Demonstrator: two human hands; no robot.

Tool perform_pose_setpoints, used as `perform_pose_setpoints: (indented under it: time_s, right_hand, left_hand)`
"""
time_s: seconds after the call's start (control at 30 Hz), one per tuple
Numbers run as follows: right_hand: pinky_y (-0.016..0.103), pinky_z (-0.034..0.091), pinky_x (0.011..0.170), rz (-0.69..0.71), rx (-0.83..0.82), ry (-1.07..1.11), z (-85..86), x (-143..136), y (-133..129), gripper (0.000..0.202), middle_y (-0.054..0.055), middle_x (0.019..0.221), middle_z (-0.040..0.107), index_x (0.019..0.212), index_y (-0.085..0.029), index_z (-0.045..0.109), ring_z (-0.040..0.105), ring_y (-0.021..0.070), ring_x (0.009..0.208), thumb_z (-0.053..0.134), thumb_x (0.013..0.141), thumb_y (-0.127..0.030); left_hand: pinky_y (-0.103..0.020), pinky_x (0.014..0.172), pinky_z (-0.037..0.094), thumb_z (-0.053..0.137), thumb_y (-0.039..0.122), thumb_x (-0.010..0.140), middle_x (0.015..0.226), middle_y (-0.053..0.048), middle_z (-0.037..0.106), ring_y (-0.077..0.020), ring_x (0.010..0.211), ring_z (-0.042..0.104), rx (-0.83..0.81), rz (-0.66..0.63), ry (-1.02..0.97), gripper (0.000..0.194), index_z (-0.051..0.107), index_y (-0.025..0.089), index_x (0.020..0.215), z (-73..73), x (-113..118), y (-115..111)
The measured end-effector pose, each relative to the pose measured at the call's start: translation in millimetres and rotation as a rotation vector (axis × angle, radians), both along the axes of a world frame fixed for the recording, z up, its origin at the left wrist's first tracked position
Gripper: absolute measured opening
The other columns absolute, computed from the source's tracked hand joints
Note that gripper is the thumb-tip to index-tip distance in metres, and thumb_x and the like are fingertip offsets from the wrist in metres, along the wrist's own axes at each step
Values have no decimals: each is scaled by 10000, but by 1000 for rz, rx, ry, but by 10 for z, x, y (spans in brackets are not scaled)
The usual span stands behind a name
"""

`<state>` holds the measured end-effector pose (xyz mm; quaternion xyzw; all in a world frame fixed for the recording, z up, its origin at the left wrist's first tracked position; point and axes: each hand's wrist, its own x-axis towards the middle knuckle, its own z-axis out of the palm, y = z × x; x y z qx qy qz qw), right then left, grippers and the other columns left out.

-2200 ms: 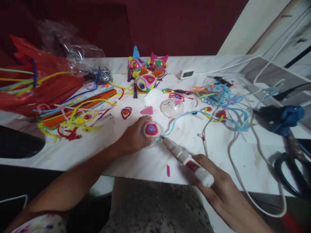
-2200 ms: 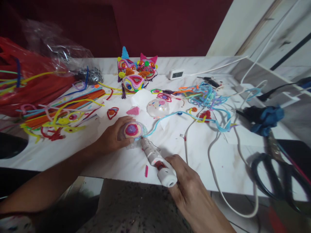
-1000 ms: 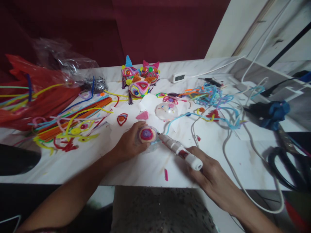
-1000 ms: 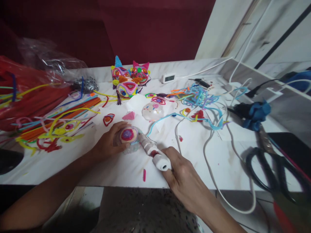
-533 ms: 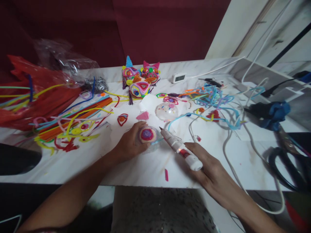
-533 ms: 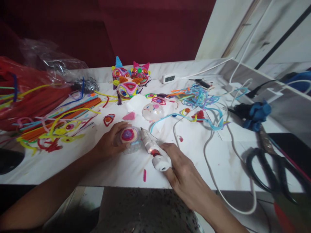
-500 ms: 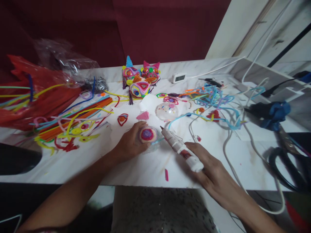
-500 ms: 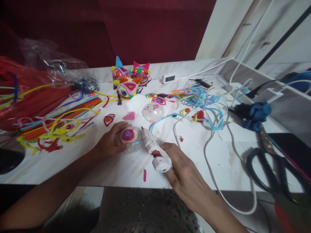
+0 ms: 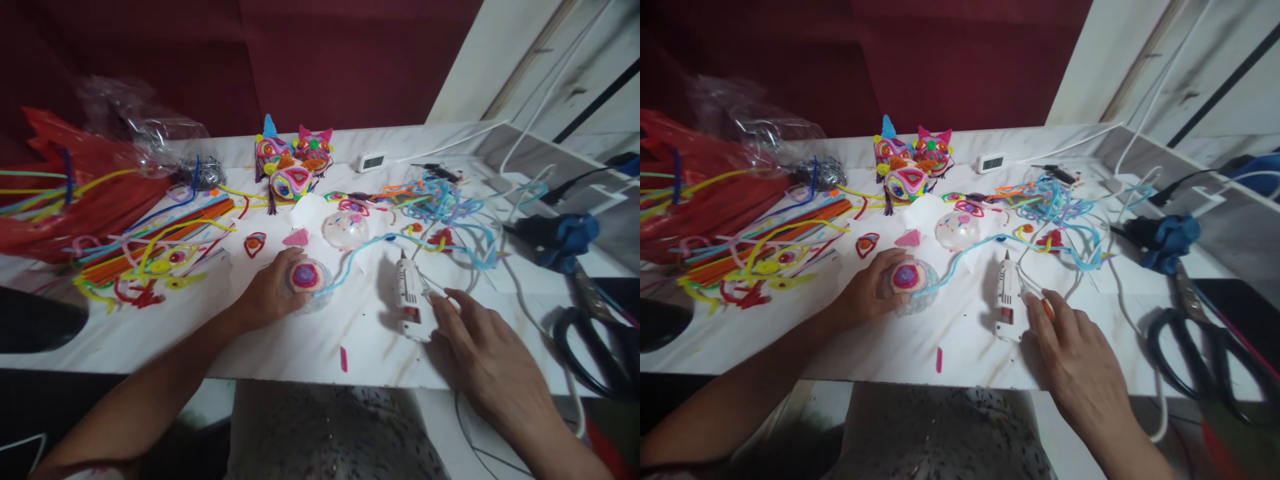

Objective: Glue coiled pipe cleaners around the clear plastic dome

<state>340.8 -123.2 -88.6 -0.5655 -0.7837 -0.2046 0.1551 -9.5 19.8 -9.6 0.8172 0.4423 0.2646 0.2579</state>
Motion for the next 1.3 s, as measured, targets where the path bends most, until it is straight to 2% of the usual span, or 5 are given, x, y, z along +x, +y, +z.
perform_pose_setpoints:
  time_s: [0.3,0.43,0.6,0.77,1.3]
  right_hand:
    - [591,707,841,20,-76,9,-66,210,-66,712,258,1518,781,1916,-272,240,805,439,1074,415,1227,-308]
    - [600,659,843,82,-48,-11,211,137,-22,573,204,1458,851,1736,-311,555,824,489,1241,408,1183,-287]
    - [564,713,997,458,-126,155,669,-322,533,380,175,1384,898,1480,-239,786,848,392,1313,535,1195,-211]
    - [614,673,1181,624,-364,153,700,-702,1269,271,217,1441,888,1378,-208,822,796,416,1494,710,1136,-160]
    - [350,634,767,637,-637,314,690,-823,1816,178,73,936,873,1051,-222,867,806,239,793,736,1093,-108]
  left_hand:
    - [-387,937,461,684,371,620,1260,-36,520,-237,1141,535,-65,-68,-46,735,295,298,1239,3,-45,68]
    - [-398,959,439,691,378,622,1277,-54,503,-247,1160,514,-80,-135,-43,769,276,262,1258,-4,-112,135]
    - [-401,1016,377,693,392,618,1337,-60,435,-265,1244,423,-61,-153,-18,711,360,247,1230,-7,-154,174]
    - [-392,991,403,681,405,630,1341,-84,423,-281,1239,425,-46,-168,0,708,371,223,1240,-6,-156,171]
    - [-404,977,434,676,396,644,1307,-48,448,-245,1187,487,-69,-216,-49,677,364,273,1231,-4,-184,199]
